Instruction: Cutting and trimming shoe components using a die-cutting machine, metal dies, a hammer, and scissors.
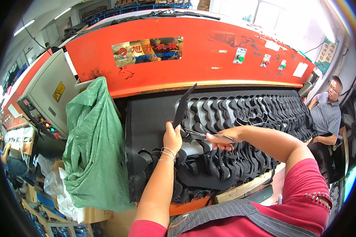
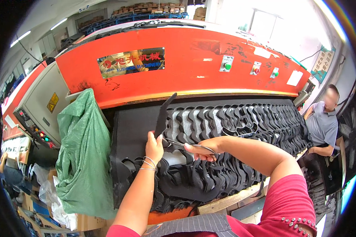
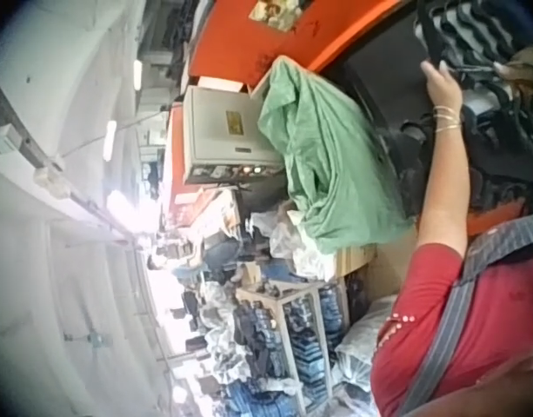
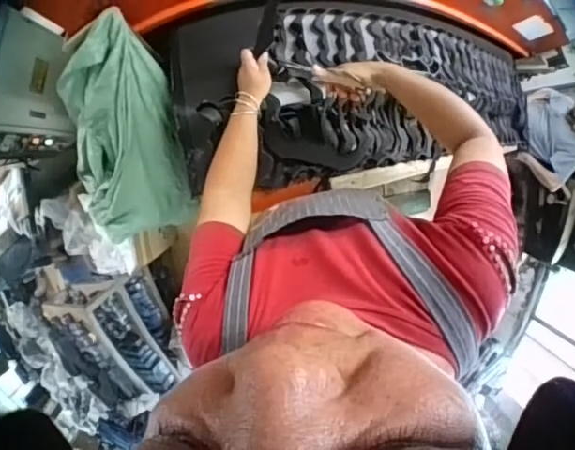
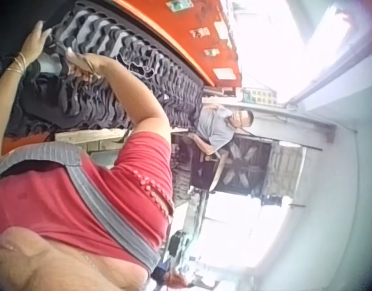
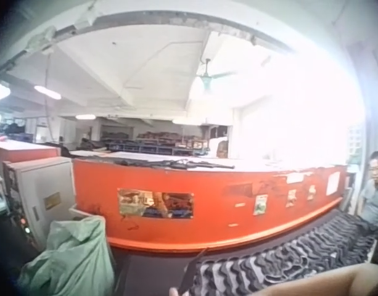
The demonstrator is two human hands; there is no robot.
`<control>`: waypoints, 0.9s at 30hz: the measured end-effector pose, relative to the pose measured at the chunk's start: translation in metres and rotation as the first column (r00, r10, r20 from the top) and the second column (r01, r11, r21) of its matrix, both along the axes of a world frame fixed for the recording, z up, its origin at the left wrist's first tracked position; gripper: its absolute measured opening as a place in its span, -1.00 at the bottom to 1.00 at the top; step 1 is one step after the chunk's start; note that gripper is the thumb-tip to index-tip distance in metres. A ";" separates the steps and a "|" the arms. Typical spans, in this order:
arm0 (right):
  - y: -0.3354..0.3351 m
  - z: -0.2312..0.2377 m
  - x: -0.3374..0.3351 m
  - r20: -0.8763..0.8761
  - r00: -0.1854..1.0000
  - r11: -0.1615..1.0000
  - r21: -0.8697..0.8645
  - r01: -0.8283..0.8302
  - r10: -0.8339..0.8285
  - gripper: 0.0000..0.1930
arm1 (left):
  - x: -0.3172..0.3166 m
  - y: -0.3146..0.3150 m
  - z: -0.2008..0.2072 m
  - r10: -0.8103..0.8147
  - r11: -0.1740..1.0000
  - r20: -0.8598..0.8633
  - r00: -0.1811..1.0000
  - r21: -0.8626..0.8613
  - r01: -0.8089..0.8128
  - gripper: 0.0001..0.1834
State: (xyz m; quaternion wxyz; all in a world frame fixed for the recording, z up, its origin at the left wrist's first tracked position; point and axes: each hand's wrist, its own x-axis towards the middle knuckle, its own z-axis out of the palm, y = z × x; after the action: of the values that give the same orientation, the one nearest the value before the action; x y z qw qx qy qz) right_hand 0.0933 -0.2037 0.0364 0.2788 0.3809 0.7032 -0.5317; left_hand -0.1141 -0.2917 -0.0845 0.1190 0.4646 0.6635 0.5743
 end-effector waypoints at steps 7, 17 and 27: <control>-0.001 -0.004 -0.009 0.046 0.999 1.000 -0.012 -0.028 0.029 0.06 | 0.000 0.000 0.004 0.006 0.999 0.041 0.999 -0.048 -0.004 -0.70; -0.008 -0.021 -0.017 -0.058 0.992 0.988 -0.113 0.109 -0.116 0.14 | 0.001 -0.004 0.006 0.033 0.999 0.028 0.999 -0.029 -0.033 -0.66; -0.008 -0.024 -0.032 -0.191 0.973 0.981 0.120 0.155 -0.131 -0.11 | 0.002 -0.002 -0.003 0.085 0.994 -0.070 0.994 0.071 -0.080 -0.73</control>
State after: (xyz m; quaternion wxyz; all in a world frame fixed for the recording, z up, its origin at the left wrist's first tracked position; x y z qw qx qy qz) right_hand 0.0611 -0.2113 0.0127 0.1477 0.3982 0.7306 -0.5346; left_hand -0.1124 -0.2933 -0.0870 0.0550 0.4612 0.6662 0.5835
